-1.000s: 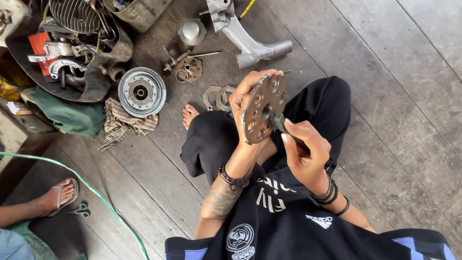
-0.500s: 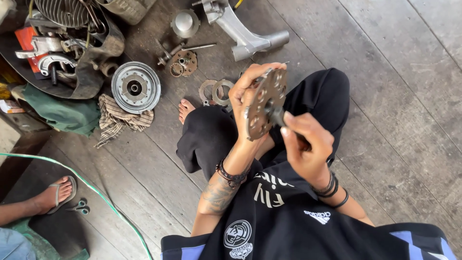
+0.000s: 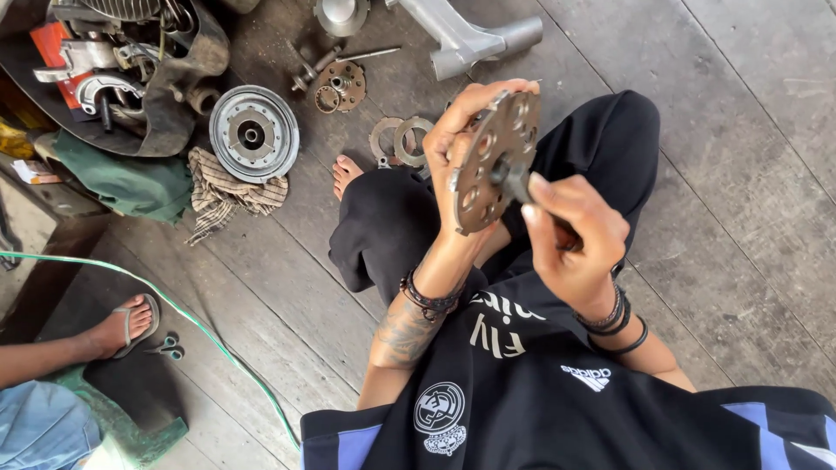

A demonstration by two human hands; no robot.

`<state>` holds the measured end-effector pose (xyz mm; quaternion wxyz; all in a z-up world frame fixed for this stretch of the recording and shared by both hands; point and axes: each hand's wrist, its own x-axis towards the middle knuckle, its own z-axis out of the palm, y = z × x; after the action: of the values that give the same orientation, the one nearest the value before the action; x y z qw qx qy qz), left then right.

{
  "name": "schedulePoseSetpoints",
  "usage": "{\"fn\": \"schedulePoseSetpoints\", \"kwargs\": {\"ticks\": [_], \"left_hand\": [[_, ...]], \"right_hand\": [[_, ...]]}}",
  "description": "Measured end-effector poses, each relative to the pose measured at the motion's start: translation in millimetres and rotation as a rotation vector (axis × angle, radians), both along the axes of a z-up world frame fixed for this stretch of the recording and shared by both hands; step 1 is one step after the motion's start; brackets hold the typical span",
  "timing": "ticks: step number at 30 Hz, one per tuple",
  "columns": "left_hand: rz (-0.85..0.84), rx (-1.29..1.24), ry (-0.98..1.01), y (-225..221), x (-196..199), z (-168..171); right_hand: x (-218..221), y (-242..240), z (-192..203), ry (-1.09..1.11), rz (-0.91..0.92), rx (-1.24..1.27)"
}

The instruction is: Assembling and inspecting motorcycle engine components, including a piston and clutch plates, while sitting on the floor.

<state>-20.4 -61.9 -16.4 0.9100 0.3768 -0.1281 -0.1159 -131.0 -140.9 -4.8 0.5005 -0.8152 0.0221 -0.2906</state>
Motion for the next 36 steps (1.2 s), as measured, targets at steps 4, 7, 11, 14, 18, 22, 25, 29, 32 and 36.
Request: {"fn": "schedulePoseSetpoints", "kwargs": {"ticks": [4,7,11,14,18,22,25,29,32,36], "left_hand": [[-0.023,-0.020,0.004,1,0,3],[0.014,0.004,0.000,4,2,4],[0.008,0.091,-0.072,2,2,3],[-0.006,0.104,-0.073,3,-1,10],[0.004,0.069,-0.060,3,1,6],[0.044,0.159,-0.090,2,-2,11],[0.071,0.251,-0.106,4,-3,14],[0.102,0.261,-0.119,5,-2,11],[0.119,0.326,-0.131,1,-6,17],[0.120,0.293,-0.111,2,-3,16]], "right_hand": [[-1,5,-1,0.011,-0.024,0.032],[-12,11,-10,0.020,0.006,0.026],[-10,5,-9,0.046,-0.018,0.013],[0,6,-1,0.020,-0.044,0.045],[-8,10,-1,-0.035,0.072,-0.050],[0,2,1,-0.047,-0.001,-0.056],[-3,7,7,-0.039,0.014,-0.064],[-15,7,9,-0.017,0.097,-0.103],[-2,-4,-1,-0.076,-0.011,-0.038],[-7,7,3,-0.084,-0.013,-0.071]]}}
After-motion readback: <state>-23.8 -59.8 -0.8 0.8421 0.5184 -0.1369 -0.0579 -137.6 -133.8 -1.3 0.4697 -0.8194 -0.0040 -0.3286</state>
